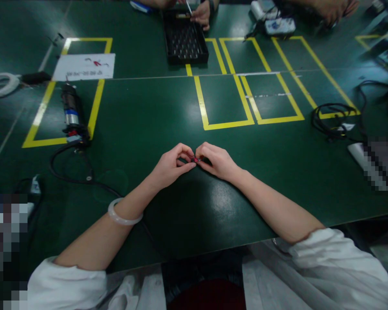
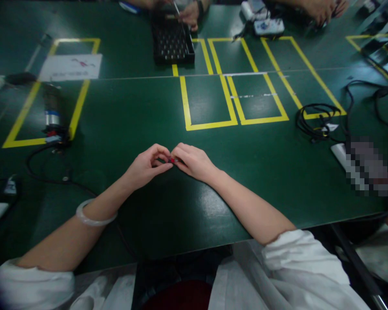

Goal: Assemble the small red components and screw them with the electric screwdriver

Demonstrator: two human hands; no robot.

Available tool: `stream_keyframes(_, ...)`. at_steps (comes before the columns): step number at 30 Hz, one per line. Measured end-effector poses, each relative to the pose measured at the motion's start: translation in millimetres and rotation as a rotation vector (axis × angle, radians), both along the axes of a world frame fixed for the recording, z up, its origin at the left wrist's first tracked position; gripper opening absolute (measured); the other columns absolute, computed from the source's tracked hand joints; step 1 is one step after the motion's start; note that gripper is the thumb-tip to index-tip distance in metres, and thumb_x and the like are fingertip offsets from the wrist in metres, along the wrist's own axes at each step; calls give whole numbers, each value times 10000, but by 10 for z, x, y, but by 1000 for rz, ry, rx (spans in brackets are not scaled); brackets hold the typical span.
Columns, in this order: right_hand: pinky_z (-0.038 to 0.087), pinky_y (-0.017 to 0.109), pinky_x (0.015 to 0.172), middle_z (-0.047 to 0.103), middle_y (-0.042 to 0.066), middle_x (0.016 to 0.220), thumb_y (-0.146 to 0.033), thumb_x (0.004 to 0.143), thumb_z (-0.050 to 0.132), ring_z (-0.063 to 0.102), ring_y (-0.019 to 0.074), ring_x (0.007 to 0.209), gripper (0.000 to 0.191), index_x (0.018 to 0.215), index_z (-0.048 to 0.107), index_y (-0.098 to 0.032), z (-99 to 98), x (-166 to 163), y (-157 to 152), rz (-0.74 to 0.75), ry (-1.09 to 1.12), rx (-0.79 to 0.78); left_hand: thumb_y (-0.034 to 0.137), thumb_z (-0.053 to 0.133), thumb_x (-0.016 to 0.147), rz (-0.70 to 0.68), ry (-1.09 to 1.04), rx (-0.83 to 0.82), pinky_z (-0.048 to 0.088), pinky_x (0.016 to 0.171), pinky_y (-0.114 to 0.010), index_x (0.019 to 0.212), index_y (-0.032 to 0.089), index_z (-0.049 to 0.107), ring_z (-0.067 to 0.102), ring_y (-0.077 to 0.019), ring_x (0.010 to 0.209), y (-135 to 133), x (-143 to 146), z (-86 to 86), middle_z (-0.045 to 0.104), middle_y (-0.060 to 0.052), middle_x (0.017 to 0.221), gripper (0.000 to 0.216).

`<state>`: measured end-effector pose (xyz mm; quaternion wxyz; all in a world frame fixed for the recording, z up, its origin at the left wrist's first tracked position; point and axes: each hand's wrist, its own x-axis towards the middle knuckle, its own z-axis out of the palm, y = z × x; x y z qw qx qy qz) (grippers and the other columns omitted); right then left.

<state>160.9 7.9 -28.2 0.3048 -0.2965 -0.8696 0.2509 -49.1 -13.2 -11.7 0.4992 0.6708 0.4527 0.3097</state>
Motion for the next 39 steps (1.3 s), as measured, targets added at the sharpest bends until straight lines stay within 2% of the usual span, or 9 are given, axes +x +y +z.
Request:
stream_keyframes(3, 469, 311, 799, 616, 74, 982, -189, 965, 506, 582, 193, 907, 58, 923, 535, -218, -1, 0, -6, 5, -25, 23, 326, 702, 840, -8, 36, 47, 546, 725, -265, 1009, 167, 571, 653, -166, 886, -2, -5, 6, 641, -60, 984, 267)
stream_keyframes(7, 475, 295, 771, 609, 48, 944, -201, 941, 556, 589, 174, 855, 29, 962, 549, -219, -8, 6, -6, -12, 13, -40, 340, 657, 876, 0, 90, 81, 535, 720, -262, 1001, 169, 586, 639, -168, 898, 1, -4, 33, 643, -62, 988, 222)
stream_keyframes(14, 489, 276, 739, 627, 29, 942, -217, 884, 649, 610, 151, 810, 130, 993, 580, -206, -20, 17, 8, -10, 88, -153, 359, 643, 896, 31, 74, 65, 495, 702, -249, 1024, 165, 600, 625, -151, 843, -5, 14, 58, 641, -46, 937, 237)
stream_keyframes(23, 497, 267, 720, 676, 22, 902, -238, 882, 671, 630, 137, 763, 118, 977, 624, -187, 16, 23, 37, -65, 160, -244, 394, 665, 883, 16, 40, 12, 509, 746, -263, 1056, 164, 604, 639, -165, 891, 11, -20, 6, 667, -70, 1001, 295)
stream_keyframes(30, 494, 270, 709, 675, 14, 856, -254, 878, 673, 622, 134, 740, 122, 970, 630, -185, 5, 35, 54, -79, 190, -303, 438, 637, 889, 37, 90, 6, 515, 743, -286, 1047, 161, 615, 645, -177, 866, 43, -47, 48, 669, -76, 975, 319)
stream_keyframes(35, 491, 272, 712, 654, 6, 815, -253, 880, 666, 598, 131, 725, 140, 996, 636, -181, -7, 46, 63, -95, 219, -345, 439, 584, 918, 176, 257, 136, 506, 880, -351, 1130, 163, 610, 641, -209, 964, 256, -370, 127, 674, -93, 1074, 349)
stream_keyframes(39, 486, 268, 705, 644, 3, 807, -244, 880, 665, 585, 124, 713, 142, 1001, 638, -176, -10, 48, 66, -83, 229, -355, 416, 563, 934, 333, 671, 336, 406, 1059, -452, 1290, 116, 566, 542, -288, 1199, 457, -929, 225, 583, -146, 1300, 465)
